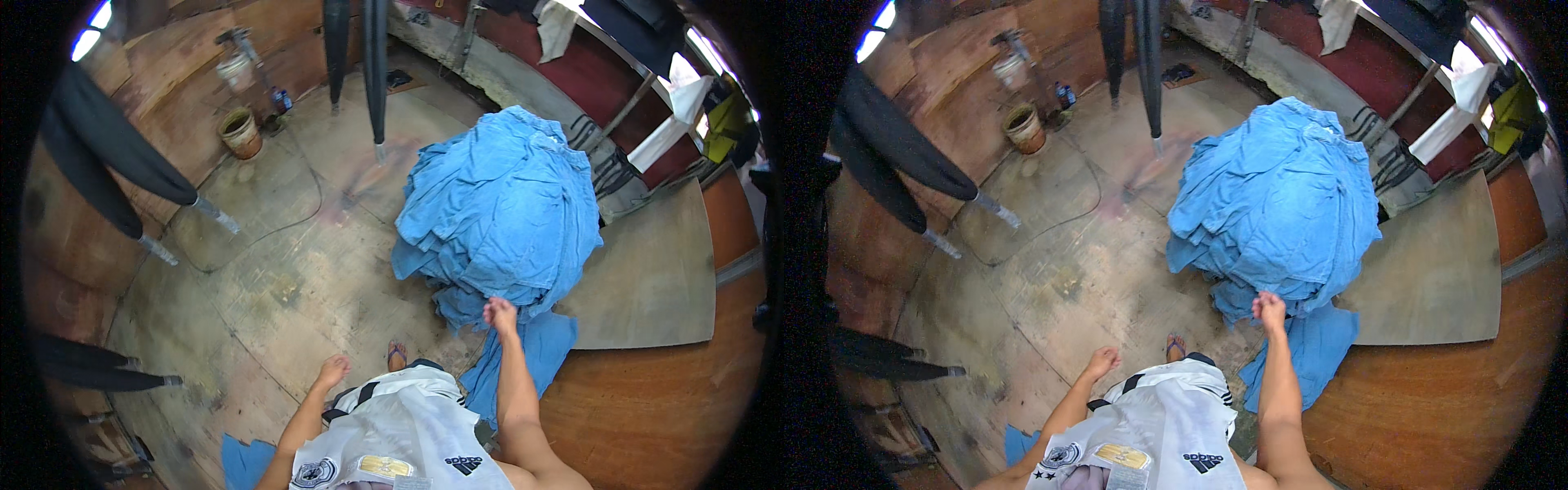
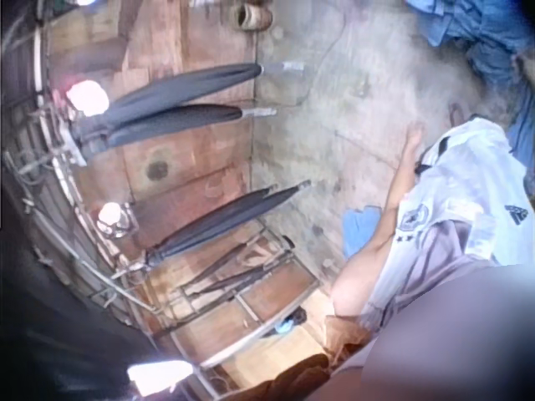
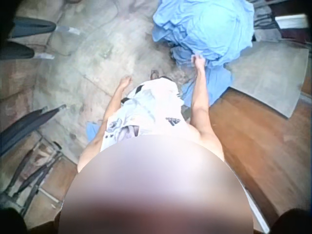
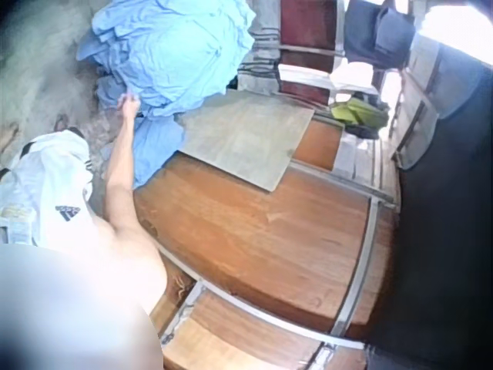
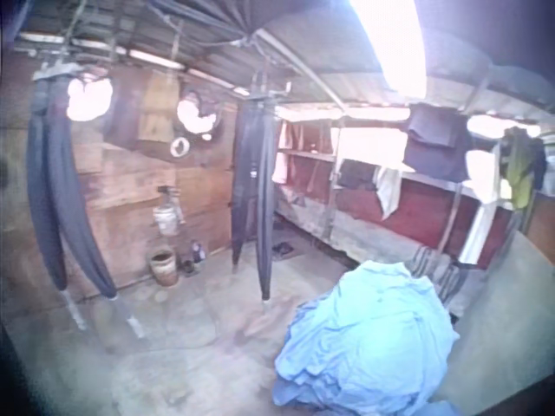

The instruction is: The person repeatedly picks up light blue denim pants from a pile, hangs them on a vertical stand, and sprays them with a handheld spray gun. After spraying, the person removes the pants and returns them to the pile, then repeats the process with another pair.

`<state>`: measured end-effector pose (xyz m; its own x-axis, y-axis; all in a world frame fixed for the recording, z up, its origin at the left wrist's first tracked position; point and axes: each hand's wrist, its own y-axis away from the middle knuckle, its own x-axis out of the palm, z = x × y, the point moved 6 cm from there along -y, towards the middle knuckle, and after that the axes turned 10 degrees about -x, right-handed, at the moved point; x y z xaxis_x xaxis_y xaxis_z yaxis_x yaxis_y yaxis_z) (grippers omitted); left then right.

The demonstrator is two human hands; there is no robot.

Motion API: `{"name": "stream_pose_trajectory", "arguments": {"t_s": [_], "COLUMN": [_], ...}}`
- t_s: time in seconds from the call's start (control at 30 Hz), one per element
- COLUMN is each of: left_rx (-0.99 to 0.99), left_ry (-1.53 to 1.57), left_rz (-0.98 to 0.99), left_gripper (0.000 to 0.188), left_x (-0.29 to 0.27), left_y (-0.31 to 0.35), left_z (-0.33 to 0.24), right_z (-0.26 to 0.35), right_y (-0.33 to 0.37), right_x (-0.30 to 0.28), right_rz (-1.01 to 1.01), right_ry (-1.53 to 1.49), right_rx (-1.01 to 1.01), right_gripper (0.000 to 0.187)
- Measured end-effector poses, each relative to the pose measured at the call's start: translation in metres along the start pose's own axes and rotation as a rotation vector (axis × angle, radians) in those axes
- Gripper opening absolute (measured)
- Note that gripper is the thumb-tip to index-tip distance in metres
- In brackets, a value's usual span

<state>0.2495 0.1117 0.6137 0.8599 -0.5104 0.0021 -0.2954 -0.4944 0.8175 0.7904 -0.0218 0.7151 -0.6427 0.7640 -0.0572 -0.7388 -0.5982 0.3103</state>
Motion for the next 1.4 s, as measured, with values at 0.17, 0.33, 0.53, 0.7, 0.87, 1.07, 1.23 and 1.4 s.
{"name": "stream_pose_trajectory", "arguments": {"t_s": [0.17, 0.33, 0.53, 0.7, 0.87, 1.07, 1.23, 1.4], "left_rx": [0.147, 0.028, -0.056, 0.133, -0.286, 0.031, 0.731, 1.274], "left_ry": [-0.172, -0.407, -0.403, -0.09, 0.374, -0.514, -0.582, -0.948], "left_rz": [0.101, 0.023, 0.091, 0.298, 0.858, 0.291, 0.649, 0.66], "left_gripper": [0.023, 0.025, 0.03, 0.055, 0.101, 0.06, 0.047, 0.052], "left_x": [0.078, 0.043, 0.045, 0.136, 0.235, 0.249, 0.242, 0.181], "left_y": [0.017, 0.007, -0.001, -0.014, -0.014, -0.007, 0.122, 0.238], "left_z": [-0.101, -0.091, -0.134, -0.271, -0.333, -0.335, -0.383, -0.367], "right_z": [0.098, 0.124, 0.206, 0.281, 0.293, 0.218, 0.161, 0.146], "right_y": [-0.122, -0.151, -0.104, 0.027, 0.165, 0.214, 0.145, 0.126], "right_x": [-0.062, -0.057, 0.004, 0.069, 0.144, 0.155, 0.084, 0.094], "right_rz": [-0.389, -0.508, -0.047, 0.406, 1.023, 1.076, 0.235, 0.06], "right_ry": [0.442, 0.457, 0.241, 0.198, 0.362, 0.463, 0.289, -0.749], "right_rx": [-0.292, -0.083, -0.37, -0.462, -0.422, -0.136, -0.021, 0.104], "right_gripper": [0.044, 0.067, 0.04, 0.028, 0.05, 0.059, 0.057, 0.078]}}
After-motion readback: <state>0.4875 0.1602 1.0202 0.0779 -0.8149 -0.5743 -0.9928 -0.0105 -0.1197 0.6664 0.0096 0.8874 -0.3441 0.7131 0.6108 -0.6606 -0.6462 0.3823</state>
